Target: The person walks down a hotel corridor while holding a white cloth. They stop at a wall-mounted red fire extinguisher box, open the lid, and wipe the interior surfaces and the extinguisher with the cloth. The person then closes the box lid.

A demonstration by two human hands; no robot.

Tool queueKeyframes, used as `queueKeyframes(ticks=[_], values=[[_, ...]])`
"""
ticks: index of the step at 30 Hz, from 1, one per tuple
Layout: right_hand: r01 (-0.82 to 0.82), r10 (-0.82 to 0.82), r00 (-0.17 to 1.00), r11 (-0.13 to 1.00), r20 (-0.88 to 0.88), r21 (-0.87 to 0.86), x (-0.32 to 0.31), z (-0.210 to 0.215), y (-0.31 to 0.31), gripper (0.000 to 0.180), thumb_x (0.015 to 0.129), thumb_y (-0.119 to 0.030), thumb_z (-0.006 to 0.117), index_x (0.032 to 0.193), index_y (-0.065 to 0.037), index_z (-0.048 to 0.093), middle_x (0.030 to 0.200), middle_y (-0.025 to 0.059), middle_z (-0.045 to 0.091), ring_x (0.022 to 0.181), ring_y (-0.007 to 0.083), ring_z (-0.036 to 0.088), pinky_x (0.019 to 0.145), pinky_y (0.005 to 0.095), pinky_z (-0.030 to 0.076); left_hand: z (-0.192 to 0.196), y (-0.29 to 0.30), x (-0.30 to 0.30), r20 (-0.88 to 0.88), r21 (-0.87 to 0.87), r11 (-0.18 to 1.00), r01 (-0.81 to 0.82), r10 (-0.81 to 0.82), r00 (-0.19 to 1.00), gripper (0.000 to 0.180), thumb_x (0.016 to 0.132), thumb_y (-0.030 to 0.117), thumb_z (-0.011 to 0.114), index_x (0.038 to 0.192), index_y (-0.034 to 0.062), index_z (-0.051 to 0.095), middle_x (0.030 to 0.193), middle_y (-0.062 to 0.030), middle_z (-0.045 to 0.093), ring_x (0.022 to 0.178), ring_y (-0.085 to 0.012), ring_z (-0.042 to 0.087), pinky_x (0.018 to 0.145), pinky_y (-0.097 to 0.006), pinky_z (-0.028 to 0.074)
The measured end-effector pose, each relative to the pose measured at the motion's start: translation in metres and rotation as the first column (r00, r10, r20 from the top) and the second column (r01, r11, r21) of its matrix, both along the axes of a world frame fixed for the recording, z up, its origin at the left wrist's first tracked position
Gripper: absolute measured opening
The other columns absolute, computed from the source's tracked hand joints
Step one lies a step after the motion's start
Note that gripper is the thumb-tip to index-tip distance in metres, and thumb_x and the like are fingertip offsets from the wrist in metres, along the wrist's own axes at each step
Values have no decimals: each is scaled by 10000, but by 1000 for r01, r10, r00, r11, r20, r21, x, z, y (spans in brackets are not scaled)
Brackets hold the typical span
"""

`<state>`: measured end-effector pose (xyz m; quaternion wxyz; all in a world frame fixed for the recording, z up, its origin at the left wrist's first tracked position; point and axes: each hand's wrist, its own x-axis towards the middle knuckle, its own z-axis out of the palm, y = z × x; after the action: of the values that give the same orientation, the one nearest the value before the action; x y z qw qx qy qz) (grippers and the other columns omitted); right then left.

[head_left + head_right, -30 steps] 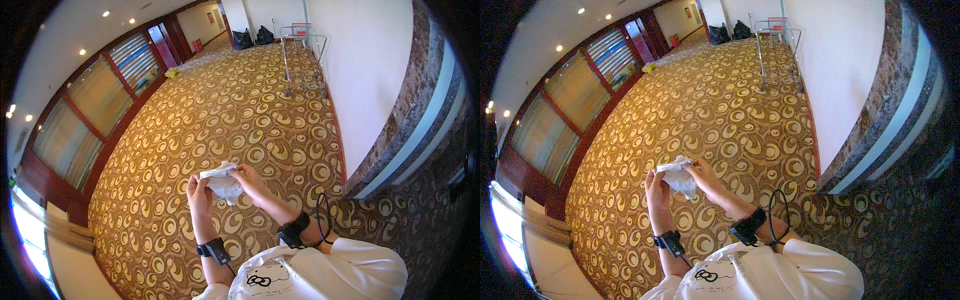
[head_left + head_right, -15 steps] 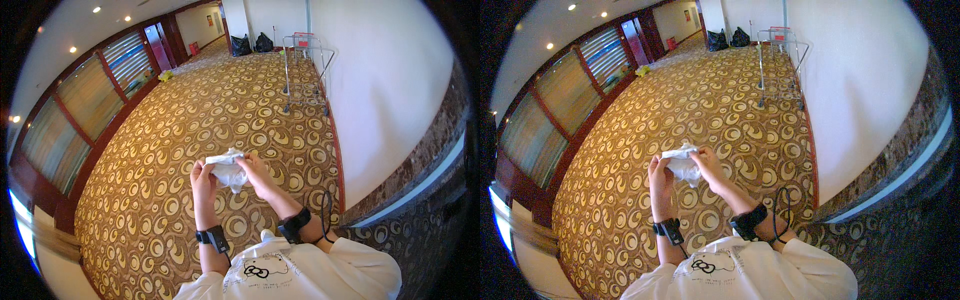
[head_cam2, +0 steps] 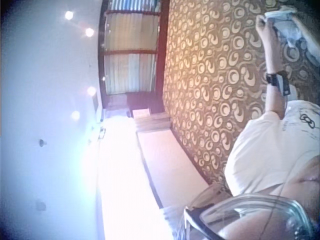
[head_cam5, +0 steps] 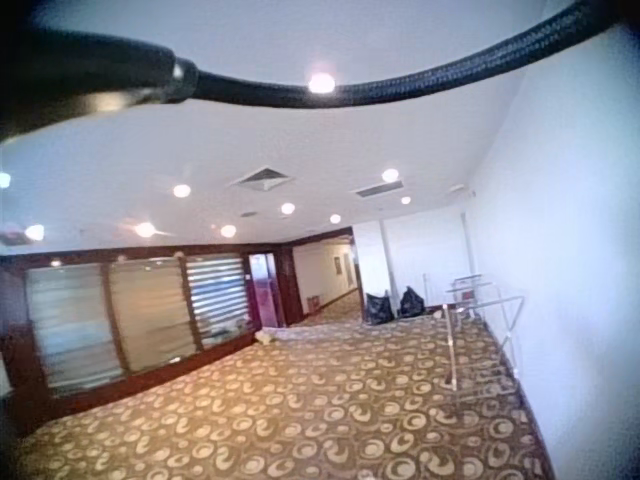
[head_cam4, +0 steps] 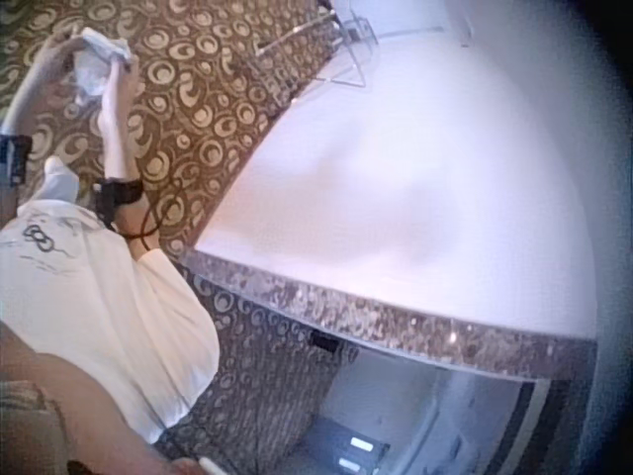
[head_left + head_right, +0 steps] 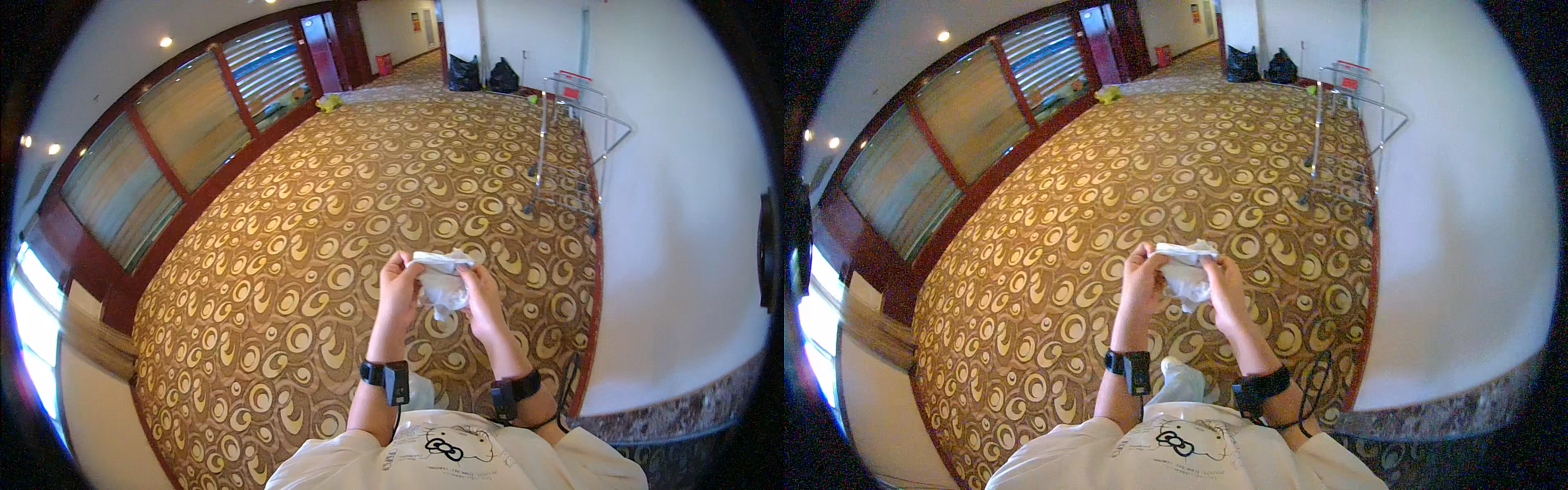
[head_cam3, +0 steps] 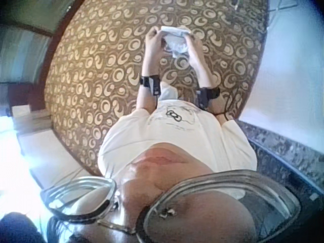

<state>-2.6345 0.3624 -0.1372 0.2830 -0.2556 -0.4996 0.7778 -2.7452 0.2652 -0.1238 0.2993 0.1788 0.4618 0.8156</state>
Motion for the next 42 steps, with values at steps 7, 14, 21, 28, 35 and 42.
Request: queueKeyframes(ticks=[7,14,21,28,35,42], values=[[5,-5,994,1000,-106,-2,-132,-12,52,264,822,-252,590,959,-41,510,856,39,548,725,103,561,564,229,471,-23,50,-127,23,40,997,-69,68,997,193,771,-46,516,772,122,423,702,26,494,561,-73,475,440,-188,370],[-214,229,940,973,-254,87,-321,24,61,294,846,-259,545,1065,-66,508,995,57,550,861,146,550,664,289,486,12,52,-299,-163,-2,951,-310,305,938,169,752,21,566,704,119,437,620,40,467,505,-49,421,409,-186,308],[-482,486,834,872,-262,81,-483,39,10,323,862,-262,522,1112,-60,487,1002,52,551,858,139,568,651,281,501,38,-17,-429,-179,99,818,-567,575,798,173,737,18,550,688,105,408,623,54,435,545,-33,403,460,-185,310],[-802,787,582,597,-205,15,-618,18,-81,237,857,-241,522,1035,-83,513,900,19,569,750,90,574,516,222,467,8,-118,-505,-129,66,556,-829,828,545,156,761,57,549,712,122,416,639,61,439,525,-29,384,441,-177,275],[-988,973,139,148,-186,38,-731,24,-146,247,865,-223,521,1052,-65,493,854,11,570,676,90,572,480,217,467,14,-174,-570,-53,209,185,-960,983,178,181,741,-11,543,715,114,414,667,46,440,607,-44,430,531,-193,356],[-986,973,-117,-91,-198,138,-869,45,-168,343,851,-266,562,1086,-28,484,922,56,582,762,115,587,583,231,488,36,-164,-666,-123,244,-107,-964,982,-140,157,734,24,541,692,108,415,637,60,407,558,-21,375,481,-170,296]])
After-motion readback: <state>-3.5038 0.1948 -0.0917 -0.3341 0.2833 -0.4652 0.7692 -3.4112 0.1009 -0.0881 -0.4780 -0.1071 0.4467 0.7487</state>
